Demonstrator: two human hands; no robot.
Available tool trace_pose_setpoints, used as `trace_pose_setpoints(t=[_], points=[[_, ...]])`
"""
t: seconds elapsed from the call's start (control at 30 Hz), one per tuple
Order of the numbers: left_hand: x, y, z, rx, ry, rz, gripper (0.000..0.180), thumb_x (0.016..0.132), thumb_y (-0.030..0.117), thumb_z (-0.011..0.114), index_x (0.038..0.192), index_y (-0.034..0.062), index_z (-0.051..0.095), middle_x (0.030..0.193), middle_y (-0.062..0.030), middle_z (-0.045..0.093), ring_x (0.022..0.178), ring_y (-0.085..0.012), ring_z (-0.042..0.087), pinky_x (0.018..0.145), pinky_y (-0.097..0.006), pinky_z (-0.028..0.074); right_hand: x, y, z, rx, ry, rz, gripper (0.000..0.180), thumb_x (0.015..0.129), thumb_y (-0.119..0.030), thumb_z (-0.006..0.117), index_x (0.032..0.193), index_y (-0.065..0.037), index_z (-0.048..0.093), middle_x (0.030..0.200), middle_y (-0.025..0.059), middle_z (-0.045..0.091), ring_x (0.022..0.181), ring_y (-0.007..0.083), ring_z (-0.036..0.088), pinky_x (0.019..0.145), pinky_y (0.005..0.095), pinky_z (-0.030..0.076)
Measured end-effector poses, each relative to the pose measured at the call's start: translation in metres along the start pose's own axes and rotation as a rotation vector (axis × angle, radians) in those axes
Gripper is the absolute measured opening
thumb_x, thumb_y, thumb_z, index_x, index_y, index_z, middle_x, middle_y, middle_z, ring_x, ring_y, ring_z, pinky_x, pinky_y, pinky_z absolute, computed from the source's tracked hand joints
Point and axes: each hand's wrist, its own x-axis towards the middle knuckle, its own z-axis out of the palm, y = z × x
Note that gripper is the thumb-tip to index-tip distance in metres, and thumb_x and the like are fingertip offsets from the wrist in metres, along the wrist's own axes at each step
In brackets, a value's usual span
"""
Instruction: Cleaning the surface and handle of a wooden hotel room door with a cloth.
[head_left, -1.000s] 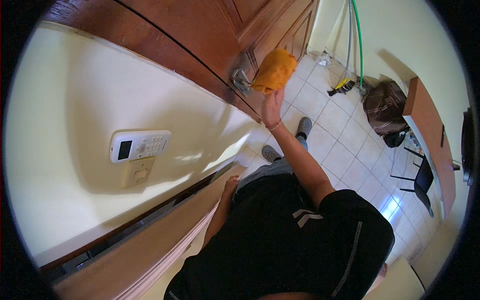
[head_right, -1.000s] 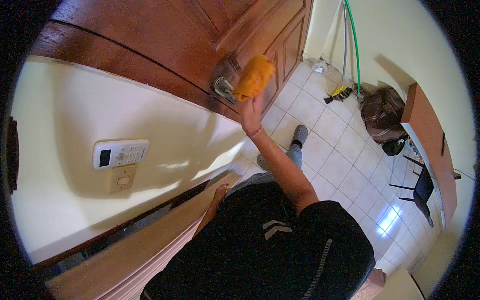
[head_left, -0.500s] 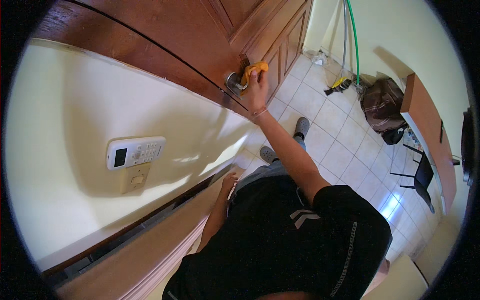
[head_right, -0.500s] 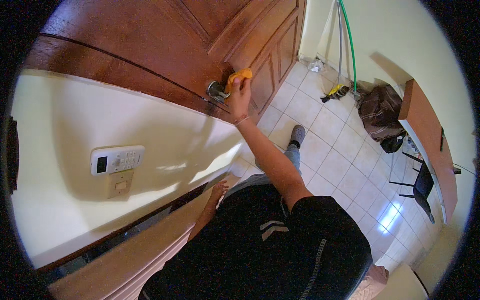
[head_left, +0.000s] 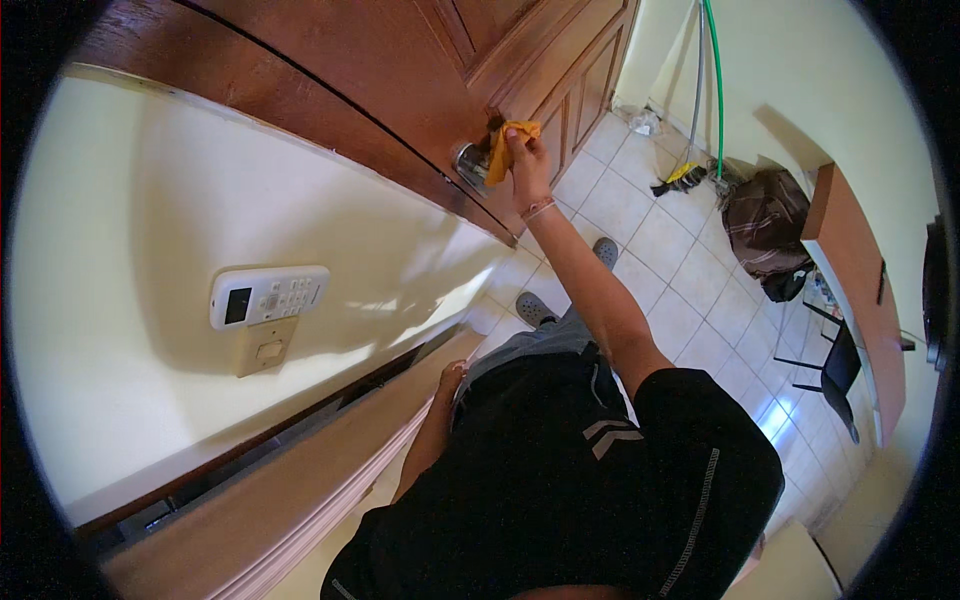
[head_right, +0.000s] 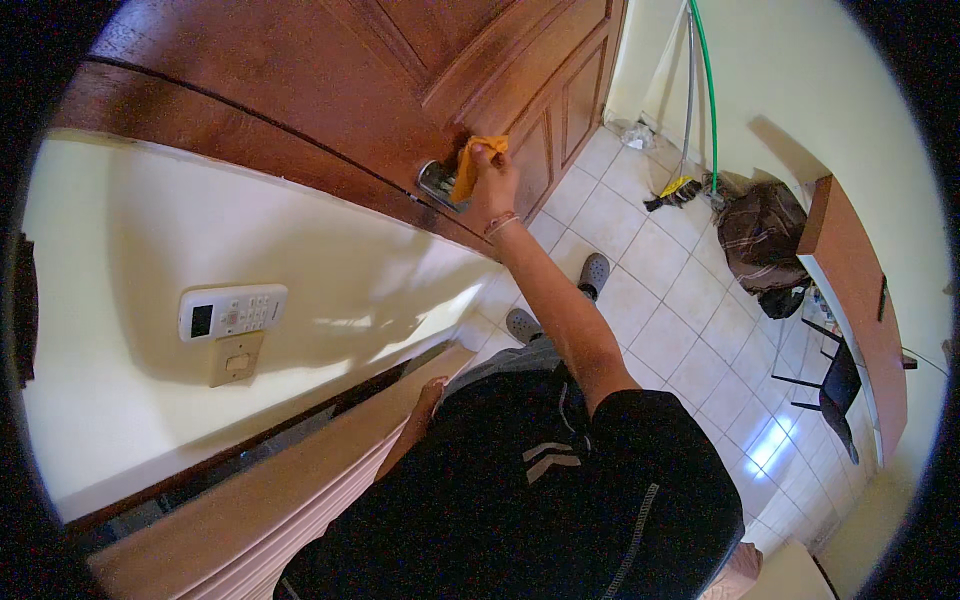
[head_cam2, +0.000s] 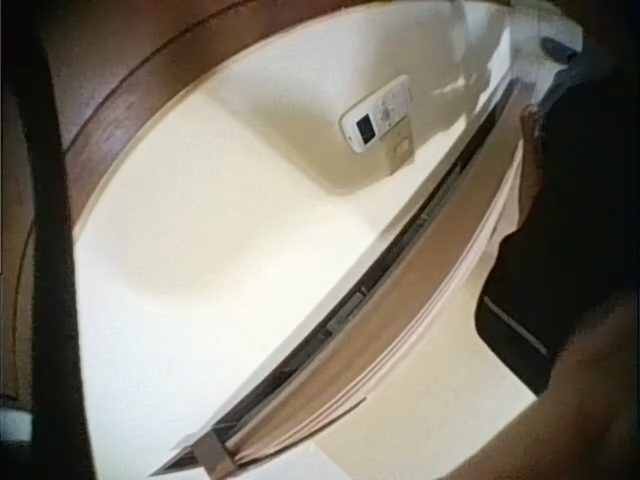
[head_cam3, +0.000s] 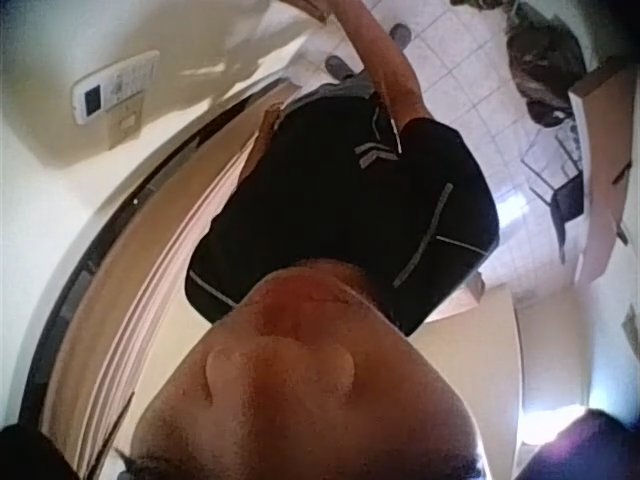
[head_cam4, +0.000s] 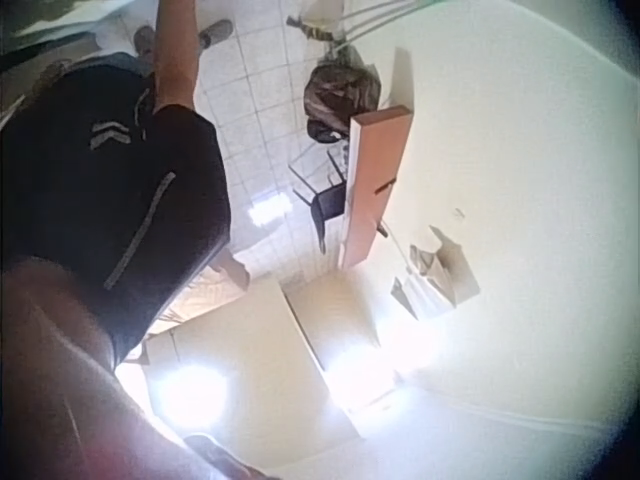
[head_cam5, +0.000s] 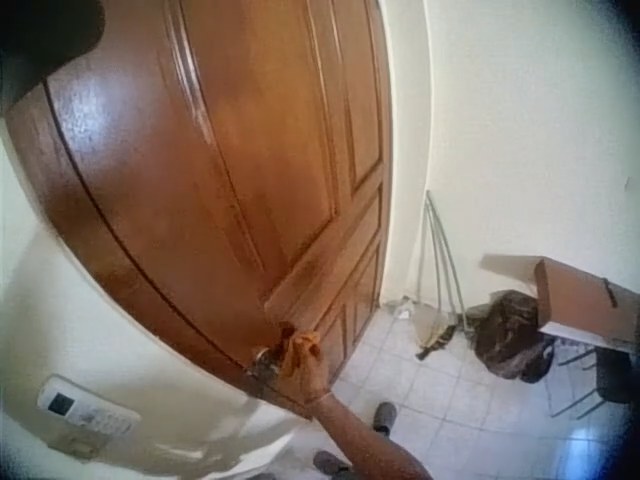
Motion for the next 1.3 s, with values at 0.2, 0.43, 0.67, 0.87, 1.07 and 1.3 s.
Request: trace_pose_setpoints(t=[0.2, 0.43, 0.67, 0.87, 1.07, 1.3], points=[[-0.018, 0.030, 0.008, -0.307, 0.031, -0.163, 0.038, 0.107, 0.020, 0.053, 0.141, 0.0143, 0.070, 0.109, -0.0117, 0.080, 0.089, -0.0211, 0.073, 0.073, -0.034, 0.056, -0.031, -0.012, 0.005, -0.856, -0.059, -0.647, 0.029, 0.105, -0.002, 0.065, 0.133, 0.004, 0.065, 0.134, 0.0148, 0.070, 0.137, 0.0354, 0.061, 0.114, 0.0428, 0.050], [-0.003, 0.000, 0.006, -0.086, -0.044, 0.021, 0.038, 0.106, 0.018, 0.056, 0.141, 0.0122, 0.069, 0.109, -0.0127, 0.080, 0.089, -0.0206, 0.072, 0.072, -0.033, 0.057, -0.074, 0.001, -0.030, -1.236, -0.451, -1.002, 0.034, 0.094, 0.003, 0.071, 0.128, 0.000, 0.069, 0.148, 0.0153, 0.064, 0.160, 0.0359, 0.041, 0.128, 0.0563, 0.037], [-0.013, 0.017, -0.001, -0.301, -0.024, -0.126, 0.037, 0.105, 0.018, 0.059, 0.141, 0.0122, 0.069, 0.110, -0.0118, 0.080, 0.089, -0.0189, 0.072, 0.070, -0.033, 0.056, -0.064, 0.005, -0.031, -1.322, -0.360, -1.059, 0.036, 0.088, -0.007, 0.072, 0.124, -0.003, 0.072, 0.150, 0.0123, 0.065, 0.159, 0.0307, 0.044, 0.132, 0.0553, 0.033], [-0.014, 0.016, -0.003, -0.279, 0.013, -0.144, 0.037, 0.105, 0.020, 0.062, 0.141, 0.0150, 0.069, 0.104, -0.0090, 0.081, 0.083, -0.0155, 0.071, 0.066, -0.032, 0.054, -0.068, 0.003, -0.035, -1.186, -0.478, -0.946, 0.031, 0.086, -0.011, 0.074, 0.117, -0.005, 0.076, 0.149, 0.0106, 0.066, 0.153, 0.0290, 0.050, 0.130, 0.0538, 0.036], [-0.011, 0.015, -0.002, -0.235, 0.017, -0.185, 0.038, 0.105, 0.020, 0.061, 0.142, 0.0130, 0.069, 0.108, -0.0123, 0.081, 0.084, -0.0178, 0.071, 0.071, -0.033, 0.056, -0.066, 0.009, -0.051, -1.241, -0.491, -1.171, 0.027, 0.086, -0.008, 0.076, 0.113, -0.007, 0.077, 0.160, 0.0115, 0.060, 0.156, 0.0322, 0.048, 0.125, 0.0508, 0.044], [-0.013, 0.004, -0.002, -0.223, 0.008, -0.122, 0.040, 0.104, 0.012, 0.056, 0.143, 0.0116, 0.068, 0.110, -0.0174, 0.080, 0.091, -0.0220, 0.075, 0.077, -0.035, 0.059, -0.053, 0.029, -0.015, -0.590, -0.115, -0.572, 0.037, 0.112, -0.019, 0.064, 0.144, -0.001, 0.064, 0.158, 0.0201, 0.058, 0.146, 0.0355, 0.057, 0.116, 0.0389, 0.048]])
